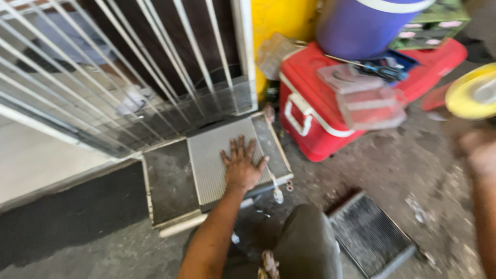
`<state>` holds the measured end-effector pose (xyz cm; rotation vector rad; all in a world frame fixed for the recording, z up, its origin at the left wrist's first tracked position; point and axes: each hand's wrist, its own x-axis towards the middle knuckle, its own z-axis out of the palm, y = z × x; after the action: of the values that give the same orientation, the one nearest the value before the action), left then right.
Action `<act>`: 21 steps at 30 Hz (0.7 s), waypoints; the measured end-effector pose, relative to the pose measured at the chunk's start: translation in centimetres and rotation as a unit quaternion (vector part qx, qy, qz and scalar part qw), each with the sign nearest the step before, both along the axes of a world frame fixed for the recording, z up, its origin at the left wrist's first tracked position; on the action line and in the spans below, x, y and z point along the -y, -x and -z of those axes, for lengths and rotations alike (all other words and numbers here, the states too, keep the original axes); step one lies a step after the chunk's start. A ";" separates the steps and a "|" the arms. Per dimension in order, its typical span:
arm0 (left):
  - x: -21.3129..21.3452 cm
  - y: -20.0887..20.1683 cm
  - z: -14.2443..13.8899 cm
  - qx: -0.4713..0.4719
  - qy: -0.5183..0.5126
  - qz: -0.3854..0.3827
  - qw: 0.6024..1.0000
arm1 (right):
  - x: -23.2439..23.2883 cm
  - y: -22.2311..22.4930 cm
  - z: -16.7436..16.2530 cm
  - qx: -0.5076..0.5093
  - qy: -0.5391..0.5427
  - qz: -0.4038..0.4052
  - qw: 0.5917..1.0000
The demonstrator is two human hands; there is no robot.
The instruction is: The person uses a bench grinder to smooth a metal part, then moves to a radiator on the floor. They use a screwdriver to adjust components on the radiator and apply a spray can to the surface. The person retrieves a T-handle tool from a bag and uses it on the radiator.
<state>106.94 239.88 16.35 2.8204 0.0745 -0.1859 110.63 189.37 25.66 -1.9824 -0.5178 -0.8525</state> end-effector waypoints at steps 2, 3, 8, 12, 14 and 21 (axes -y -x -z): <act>0.0 0.0 0.4 0.011 -0.004 0.000 1.000 | -2.3 5.4 0.0 0.019 0.007 -0.040 0.999; 0.0 0.0 0.6 0.016 -0.006 0.002 1.000 | -3.4 7.8 -0.2 0.033 0.014 -0.056 0.998; -0.2 -0.2 3.0 0.020 0.001 0.015 1.000 | -9.3 16.1 -1.3 0.145 0.078 -0.007 0.986; -1.1 -0.9 4.5 0.042 0.026 0.023 0.999 | -11.9 20.3 -3.9 0.235 0.154 0.061 0.958; -1.6 -1.5 4.6 0.021 0.032 0.030 0.999 | -13.0 22.1 -5.1 0.225 0.156 0.077 0.959; 3.0 0.3 0.2 0.032 0.077 0.092 0.992 | -15.3 24.5 -8.6 0.233 0.187 0.040 0.953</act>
<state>106.61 236.87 16.17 2.6753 -0.2054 -0.1352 86.14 204.72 34.22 -2.1484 -0.9321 -1.3698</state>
